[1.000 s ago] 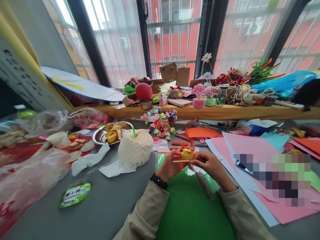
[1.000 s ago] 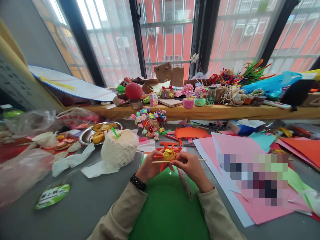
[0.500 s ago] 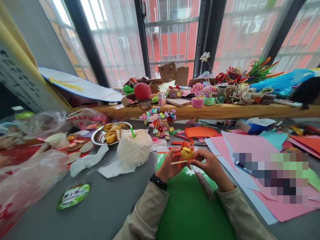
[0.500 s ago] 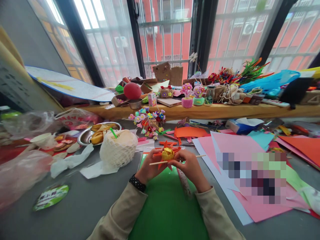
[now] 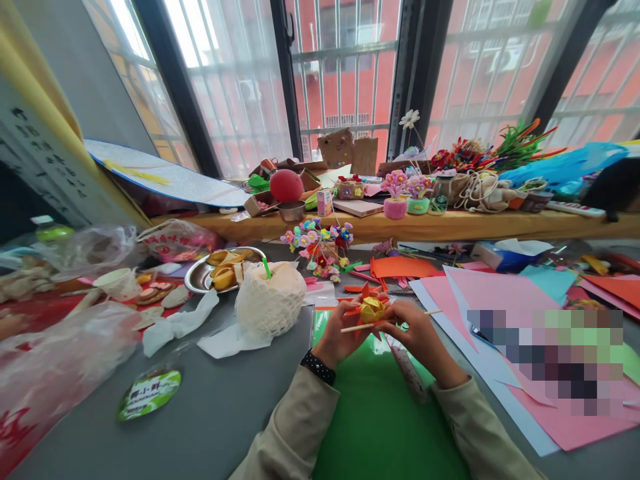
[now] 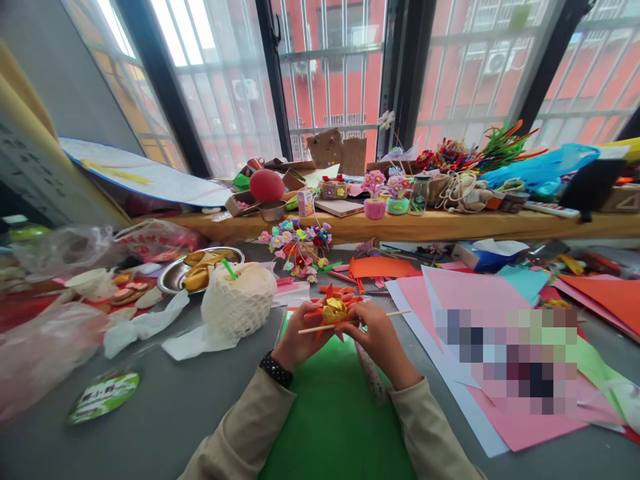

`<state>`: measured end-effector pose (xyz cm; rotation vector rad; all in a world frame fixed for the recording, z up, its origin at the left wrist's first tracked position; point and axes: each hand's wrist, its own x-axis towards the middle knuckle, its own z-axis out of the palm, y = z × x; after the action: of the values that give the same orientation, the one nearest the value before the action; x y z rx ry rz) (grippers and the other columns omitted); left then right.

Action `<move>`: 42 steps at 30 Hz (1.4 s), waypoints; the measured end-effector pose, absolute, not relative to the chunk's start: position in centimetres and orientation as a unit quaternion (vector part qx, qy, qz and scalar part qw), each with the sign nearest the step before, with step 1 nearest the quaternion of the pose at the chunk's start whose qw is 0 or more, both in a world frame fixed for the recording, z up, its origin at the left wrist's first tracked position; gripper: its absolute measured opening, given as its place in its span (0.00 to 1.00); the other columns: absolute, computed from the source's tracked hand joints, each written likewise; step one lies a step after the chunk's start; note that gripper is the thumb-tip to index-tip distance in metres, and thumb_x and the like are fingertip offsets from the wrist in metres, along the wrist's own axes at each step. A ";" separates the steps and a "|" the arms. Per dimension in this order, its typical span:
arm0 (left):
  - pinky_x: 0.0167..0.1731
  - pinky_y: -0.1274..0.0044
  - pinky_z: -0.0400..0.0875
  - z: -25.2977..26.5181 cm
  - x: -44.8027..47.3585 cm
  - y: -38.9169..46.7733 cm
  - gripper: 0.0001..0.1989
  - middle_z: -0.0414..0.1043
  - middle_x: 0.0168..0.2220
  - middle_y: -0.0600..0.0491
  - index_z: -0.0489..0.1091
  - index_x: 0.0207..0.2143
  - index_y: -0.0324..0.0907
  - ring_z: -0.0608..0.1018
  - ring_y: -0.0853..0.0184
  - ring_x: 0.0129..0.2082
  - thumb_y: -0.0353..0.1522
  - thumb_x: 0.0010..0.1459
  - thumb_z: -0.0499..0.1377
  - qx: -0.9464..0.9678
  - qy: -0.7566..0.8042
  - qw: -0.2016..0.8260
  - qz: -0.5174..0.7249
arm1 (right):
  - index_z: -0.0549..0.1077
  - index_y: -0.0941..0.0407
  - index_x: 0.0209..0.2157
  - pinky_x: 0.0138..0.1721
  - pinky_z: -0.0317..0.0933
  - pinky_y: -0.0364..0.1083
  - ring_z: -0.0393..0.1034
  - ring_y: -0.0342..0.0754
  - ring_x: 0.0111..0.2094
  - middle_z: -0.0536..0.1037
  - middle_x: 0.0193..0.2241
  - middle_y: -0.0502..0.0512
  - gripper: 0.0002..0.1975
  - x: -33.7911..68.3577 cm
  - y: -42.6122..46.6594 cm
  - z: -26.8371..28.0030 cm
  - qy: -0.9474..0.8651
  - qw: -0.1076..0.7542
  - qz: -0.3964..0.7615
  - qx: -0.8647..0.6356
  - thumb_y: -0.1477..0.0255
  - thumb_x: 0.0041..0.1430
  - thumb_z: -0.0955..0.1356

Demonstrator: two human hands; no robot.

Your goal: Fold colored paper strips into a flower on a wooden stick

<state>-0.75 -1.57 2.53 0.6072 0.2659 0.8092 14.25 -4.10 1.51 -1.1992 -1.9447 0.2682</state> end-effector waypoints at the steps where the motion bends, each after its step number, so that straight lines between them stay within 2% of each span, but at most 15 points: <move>1: 0.32 0.78 0.63 2.6 -0.8 -1.6 0.19 0.67 0.43 0.49 0.62 0.43 0.38 0.71 0.64 0.39 0.28 0.47 0.48 0.294 0.127 0.864 0.388 | 0.66 0.57 0.21 0.27 0.53 0.43 0.60 0.45 0.25 0.68 0.21 0.52 0.18 14.3 -4.0 1.4 -0.780 0.398 0.104 -0.472 0.58 0.51 0.61; 5: 0.35 0.78 0.63 2.8 -0.8 -1.8 0.20 0.66 0.44 0.50 0.61 0.45 0.39 0.69 0.64 0.42 0.27 0.46 0.48 0.287 0.124 0.866 0.390 | 0.69 0.57 0.21 0.28 0.53 0.43 0.59 0.45 0.25 0.68 0.20 0.52 0.19 14.4 -3.9 1.3 -0.793 0.377 0.107 -0.466 0.57 0.52 0.59; 10: 0.37 0.78 0.61 2.9 -0.9 -2.0 0.21 0.66 0.45 0.51 0.61 0.45 0.40 0.68 0.65 0.44 0.27 0.46 0.47 0.285 0.116 0.869 0.388 | 0.68 0.57 0.17 0.27 0.52 0.42 0.59 0.44 0.24 0.68 0.18 0.51 0.19 14.3 -4.2 1.7 -0.770 0.399 0.130 -0.480 0.57 0.49 0.62; 17: 0.36 0.77 0.61 2.9 -1.0 -1.9 0.21 0.65 0.44 0.51 0.62 0.44 0.39 0.67 0.62 0.45 0.27 0.44 0.47 0.323 0.113 0.861 0.376 | 0.69 0.57 0.17 0.29 0.54 0.43 0.61 0.45 0.25 0.70 0.20 0.51 0.18 14.1 -4.4 2.0 -0.762 0.414 0.133 -0.480 0.57 0.47 0.63; 23: 0.35 0.77 0.61 2.8 -0.9 -2.0 0.21 0.66 0.44 0.51 0.62 0.44 0.40 0.69 0.63 0.43 0.27 0.44 0.48 0.314 0.120 0.860 0.383 | 0.68 0.56 0.17 0.28 0.53 0.43 0.60 0.45 0.25 0.70 0.19 0.51 0.18 14.2 -4.4 2.1 -0.761 0.411 0.135 -0.483 0.57 0.48 0.63; 29: 0.35 0.76 0.62 2.7 -0.6 -1.7 0.19 0.67 0.42 0.49 0.64 0.42 0.37 0.69 0.63 0.42 0.27 0.44 0.48 0.286 0.123 0.862 0.399 | 0.67 0.57 0.18 0.28 0.52 0.43 0.59 0.45 0.24 0.69 0.19 0.51 0.17 14.1 -4.2 1.8 -0.767 0.408 0.096 -0.486 0.58 0.48 0.63; 32: 0.37 0.75 0.62 2.6 -0.7 -1.5 0.18 0.68 0.41 0.48 0.64 0.41 0.36 0.70 0.63 0.41 0.29 0.46 0.48 0.273 0.119 0.854 0.426 | 0.68 0.56 0.19 0.27 0.51 0.43 0.58 0.45 0.24 0.66 0.17 0.50 0.16 13.9 -4.1 1.5 -0.776 0.409 0.058 -0.477 0.57 0.45 0.65; 36: 0.32 0.77 0.63 2.6 -0.9 -1.5 0.20 0.68 0.41 0.47 0.63 0.44 0.36 0.71 0.63 0.38 0.35 0.49 0.48 0.279 0.133 0.844 0.439 | 0.68 0.56 0.19 0.27 0.51 0.43 0.57 0.45 0.25 0.64 0.17 0.50 0.15 14.0 -4.1 1.3 -0.785 0.411 0.027 -0.462 0.57 0.43 0.66; 39: 0.34 0.77 0.62 2.7 -0.9 -1.8 0.21 0.68 0.40 0.47 0.62 0.46 0.37 0.70 0.63 0.40 0.38 0.51 0.49 0.297 0.127 0.838 0.440 | 0.67 0.56 0.19 0.27 0.52 0.43 0.57 0.44 0.24 0.63 0.17 0.49 0.15 14.0 -4.3 1.3 -0.772 0.423 0.037 -0.473 0.58 0.44 0.66; 42: 0.37 0.76 0.61 2.7 -0.8 -2.0 0.25 0.69 0.40 0.46 0.61 0.46 0.36 0.68 0.60 0.43 0.43 0.50 0.50 0.322 0.120 0.830 0.440 | 0.68 0.56 0.25 0.26 0.54 0.42 0.57 0.43 0.23 0.67 0.21 0.51 0.14 14.1 -4.5 1.3 -0.727 0.465 0.064 -0.501 0.59 0.45 0.66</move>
<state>-0.81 -2.03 2.68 0.6832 0.2544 0.9330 14.06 -4.46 1.28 -1.2307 -1.7844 0.1578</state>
